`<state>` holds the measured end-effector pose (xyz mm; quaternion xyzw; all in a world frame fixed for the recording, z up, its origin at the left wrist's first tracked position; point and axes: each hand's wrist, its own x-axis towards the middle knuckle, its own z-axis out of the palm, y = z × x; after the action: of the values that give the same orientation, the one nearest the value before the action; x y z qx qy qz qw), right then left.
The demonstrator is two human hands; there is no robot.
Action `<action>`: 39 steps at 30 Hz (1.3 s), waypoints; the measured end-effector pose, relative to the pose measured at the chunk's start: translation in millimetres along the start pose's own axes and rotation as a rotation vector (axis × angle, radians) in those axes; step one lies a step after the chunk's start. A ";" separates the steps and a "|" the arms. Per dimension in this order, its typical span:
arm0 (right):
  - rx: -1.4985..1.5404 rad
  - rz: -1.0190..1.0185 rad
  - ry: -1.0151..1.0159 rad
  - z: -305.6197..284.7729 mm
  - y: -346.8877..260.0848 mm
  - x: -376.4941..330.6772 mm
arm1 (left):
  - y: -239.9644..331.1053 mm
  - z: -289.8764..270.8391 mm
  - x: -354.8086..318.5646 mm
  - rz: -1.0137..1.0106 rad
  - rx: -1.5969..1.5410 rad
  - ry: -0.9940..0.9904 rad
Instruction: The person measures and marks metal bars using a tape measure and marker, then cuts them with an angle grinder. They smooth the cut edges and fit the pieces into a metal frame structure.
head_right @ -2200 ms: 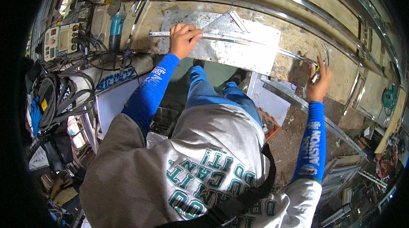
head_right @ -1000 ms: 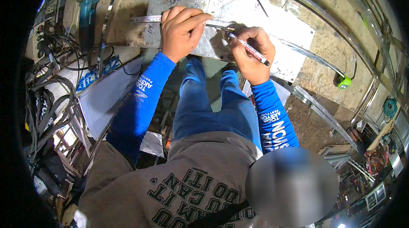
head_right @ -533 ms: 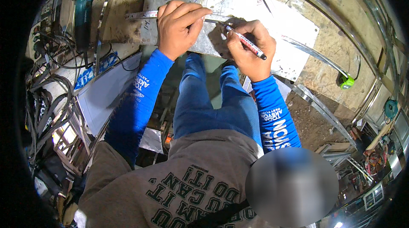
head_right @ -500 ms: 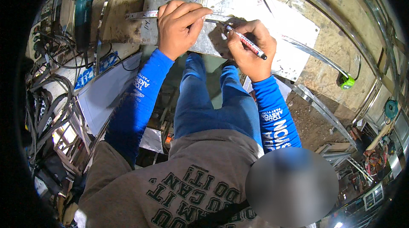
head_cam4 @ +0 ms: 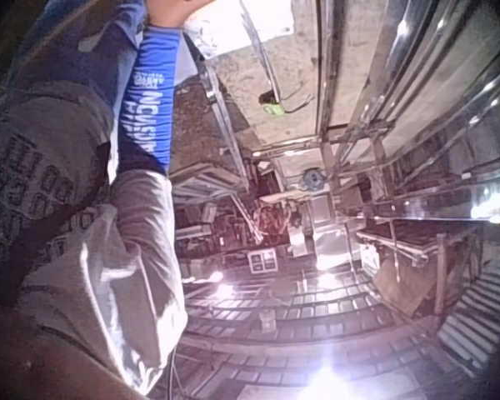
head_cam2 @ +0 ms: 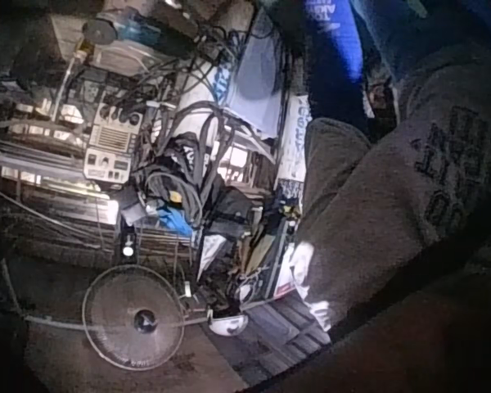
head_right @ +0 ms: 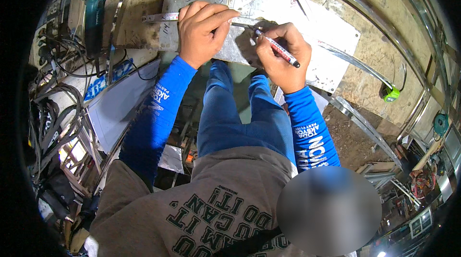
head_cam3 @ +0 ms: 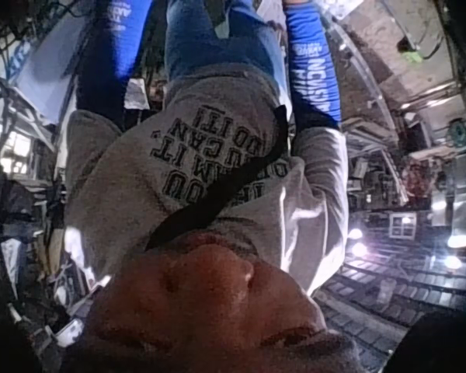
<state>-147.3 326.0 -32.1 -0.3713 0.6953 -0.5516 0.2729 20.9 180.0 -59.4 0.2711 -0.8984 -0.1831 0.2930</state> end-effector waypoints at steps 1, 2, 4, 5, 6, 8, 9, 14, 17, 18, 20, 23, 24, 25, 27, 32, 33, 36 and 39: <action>-0.002 -0.018 0.001 0.3 0.4 0.4 | 0.1 -0.1 0.3 0.001 0.002 0.000; -0.005 -0.035 0.003 0.5 0.9 0.8 | 0.5 -0.4 0.5 0.002 0.004 0.000; -0.022 -0.060 -0.004 -0.3 4.4 1.5 | 0.5 -0.4 0.4 0.003 0.003 0.003; -0.031 -0.072 -0.008 -0.6 5.3 1.6 | 0.2 -0.1 0.3 0.004 0.000 0.005; -0.025 -0.061 -0.006 -0.3 4.9 1.4 | -0.4 0.1 0.2 0.006 -0.003 0.006; -0.012 -0.038 -0.003 0.4 3.1 0.5 | -0.3 -0.1 0.5 0.004 -0.003 0.000; -0.018 -0.032 -0.002 0.5 3.3 0.2 | 0.0 -0.2 0.7 0.003 -0.003 -0.003; -0.016 -0.025 -0.004 -0.4 2.8 -0.3 | 0.9 0.7 0.5 0.003 0.000 0.007; 0.028 -0.017 -0.032 -2.8 4.8 -0.3 | 1.1 -0.8 0.1 -0.001 -0.001 0.003; 0.036 -0.013 -0.023 -2.2 4.1 -0.2 | 1.3 -1.0 0.5 -0.002 -0.002 0.001; 0.052 -0.004 -0.005 -0.5 1.4 0.1 | 0.6 -0.6 0.6 0.003 -0.003 0.004; 0.037 0.009 -0.012 0.1 2.8 0.3 | 0.5 -0.9 1.1 0.000 -0.001 -0.001; 0.025 0.013 -0.015 0.3 2.1 0.5 | 0.6 -0.7 1.2 -0.002 -0.001 -0.004; 0.013 0.017 -0.017 0.3 0.3 1.0 | 0.6 -0.8 1.7 -0.002 -0.002 -0.003; 0.009 -0.003 -0.027 -0.7 0.8 0.7 | 0.7 -1.0 3.1 0.001 -0.004 0.001; 0.113 0.048 0.019 -23.5 -11.8 -11.9 | 2.8 -1.7 1.4 -0.019 -0.007 0.000; 0.042 0.025 0.067 -33.6 -11.0 -19.8 | 3.5 -1.1 2.5 -0.014 -0.012 0.002; -0.226 -0.030 0.126 -77.1 -7.0 -39.6 | 5.0 -0.7 0.4 -0.029 -0.014 -0.025; -0.570 -0.122 0.134 -165.9 15.8 -63.2 | 8.8 -6.0 -1.8 -0.050 0.000 -0.052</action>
<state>-245.3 473.1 -9.1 -0.4368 0.8150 -0.3728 0.0777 22.5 186.9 -51.3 0.2885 -0.8987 -0.1975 0.2647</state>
